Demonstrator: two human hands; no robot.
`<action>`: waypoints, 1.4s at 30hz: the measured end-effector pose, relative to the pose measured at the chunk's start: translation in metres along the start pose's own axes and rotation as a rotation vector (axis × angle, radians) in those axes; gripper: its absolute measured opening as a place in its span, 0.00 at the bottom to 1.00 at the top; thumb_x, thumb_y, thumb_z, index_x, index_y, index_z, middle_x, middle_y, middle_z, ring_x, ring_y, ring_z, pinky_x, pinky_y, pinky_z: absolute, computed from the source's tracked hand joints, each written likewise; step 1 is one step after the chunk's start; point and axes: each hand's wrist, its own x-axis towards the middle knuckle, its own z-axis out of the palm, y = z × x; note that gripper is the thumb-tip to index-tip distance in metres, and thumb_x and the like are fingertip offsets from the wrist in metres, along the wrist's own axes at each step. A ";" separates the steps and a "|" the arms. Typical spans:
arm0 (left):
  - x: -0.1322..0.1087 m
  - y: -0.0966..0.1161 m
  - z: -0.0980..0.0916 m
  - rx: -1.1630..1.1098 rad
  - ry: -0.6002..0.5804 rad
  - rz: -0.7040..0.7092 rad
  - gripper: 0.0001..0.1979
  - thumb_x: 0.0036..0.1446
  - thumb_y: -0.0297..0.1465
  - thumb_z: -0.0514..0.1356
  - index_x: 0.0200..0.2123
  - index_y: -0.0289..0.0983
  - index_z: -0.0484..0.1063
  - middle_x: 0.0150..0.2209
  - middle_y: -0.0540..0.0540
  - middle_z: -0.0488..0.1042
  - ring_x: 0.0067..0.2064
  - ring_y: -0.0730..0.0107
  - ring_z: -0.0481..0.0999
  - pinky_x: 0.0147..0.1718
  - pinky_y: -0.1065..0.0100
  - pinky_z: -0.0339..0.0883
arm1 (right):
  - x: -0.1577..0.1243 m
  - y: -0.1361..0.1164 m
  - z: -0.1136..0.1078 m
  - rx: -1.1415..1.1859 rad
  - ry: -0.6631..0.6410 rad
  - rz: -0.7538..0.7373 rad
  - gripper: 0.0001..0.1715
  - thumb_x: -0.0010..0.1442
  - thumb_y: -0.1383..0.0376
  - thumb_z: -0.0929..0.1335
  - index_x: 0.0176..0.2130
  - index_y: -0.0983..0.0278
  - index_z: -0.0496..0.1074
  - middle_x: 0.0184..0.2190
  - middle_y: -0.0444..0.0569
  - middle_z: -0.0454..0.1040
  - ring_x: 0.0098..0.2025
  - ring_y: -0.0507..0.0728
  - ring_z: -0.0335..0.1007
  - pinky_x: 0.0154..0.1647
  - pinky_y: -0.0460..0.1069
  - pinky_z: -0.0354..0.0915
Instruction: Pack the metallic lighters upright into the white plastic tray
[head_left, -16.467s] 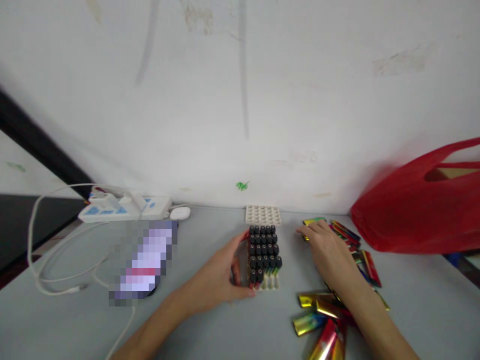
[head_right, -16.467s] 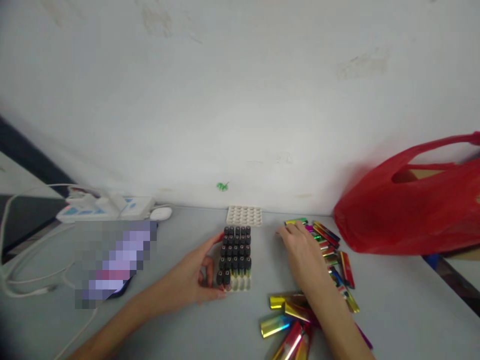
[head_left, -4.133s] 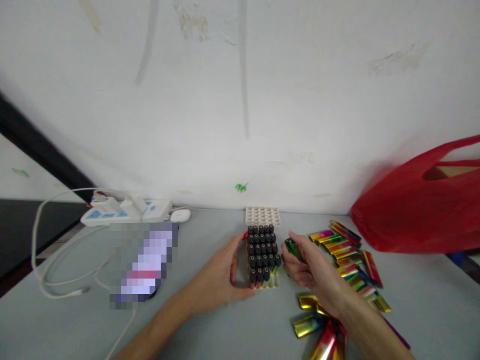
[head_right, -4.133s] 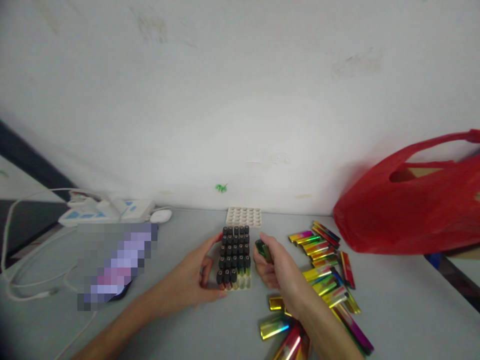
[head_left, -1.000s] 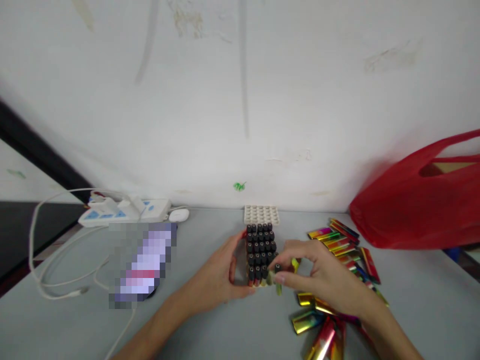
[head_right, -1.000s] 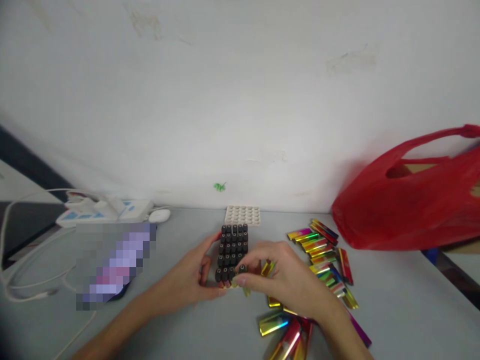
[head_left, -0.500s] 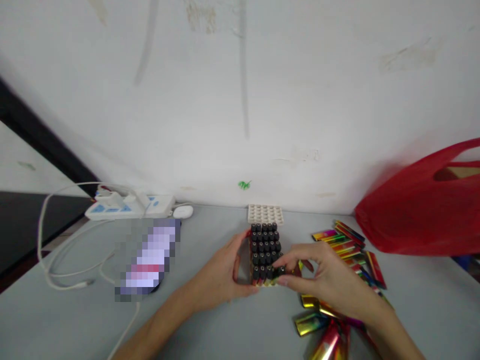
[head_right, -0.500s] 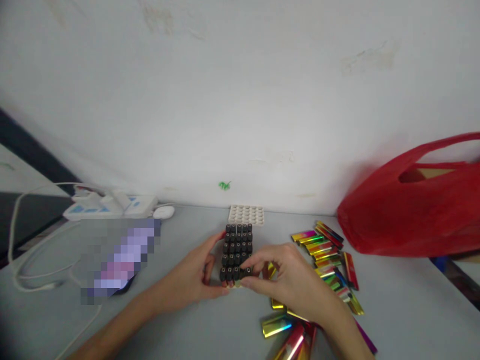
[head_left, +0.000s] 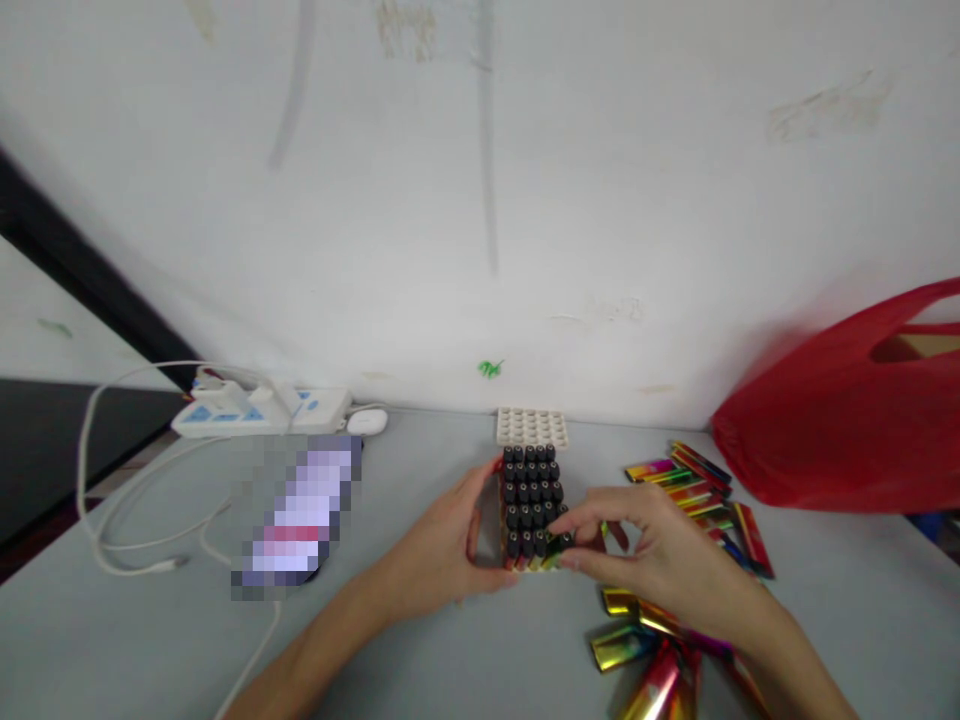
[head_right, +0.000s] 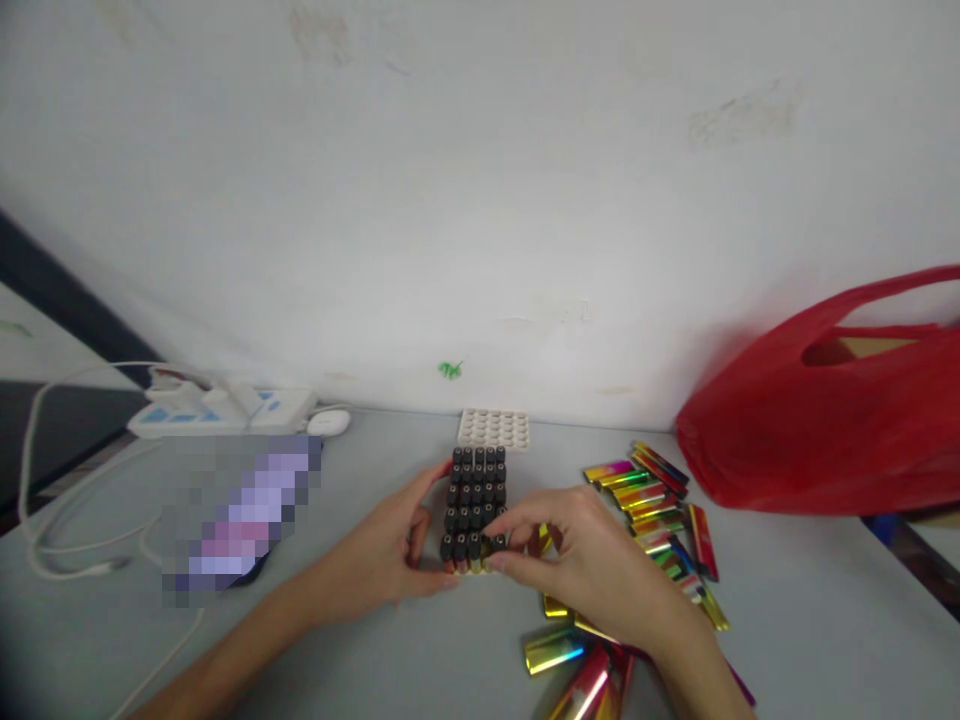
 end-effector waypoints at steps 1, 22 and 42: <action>0.000 0.000 0.000 0.017 0.012 0.008 0.61 0.54 0.34 0.80 0.80 0.45 0.48 0.48 0.43 0.81 0.46 0.53 0.82 0.43 0.59 0.78 | 0.000 0.000 0.000 -0.008 -0.002 0.000 0.13 0.67 0.49 0.78 0.45 0.53 0.89 0.34 0.43 0.84 0.36 0.57 0.78 0.40 0.50 0.68; 0.001 -0.002 -0.001 0.058 0.048 0.035 0.60 0.52 0.34 0.82 0.80 0.45 0.52 0.50 0.41 0.81 0.52 0.46 0.82 0.51 0.52 0.78 | -0.006 0.012 -0.018 -0.109 -0.198 0.319 0.12 0.51 0.68 0.79 0.38 0.61 0.84 0.19 0.36 0.70 0.21 0.51 0.63 0.23 0.46 0.52; -0.001 -0.002 0.000 0.100 0.044 -0.007 0.62 0.52 0.34 0.81 0.80 0.44 0.48 0.50 0.41 0.80 0.45 0.53 0.82 0.47 0.56 0.77 | -0.003 0.004 -0.003 -0.359 -0.175 0.220 0.07 0.54 0.65 0.80 0.34 0.59 0.82 0.26 0.42 0.76 0.31 0.57 0.70 0.33 0.50 0.54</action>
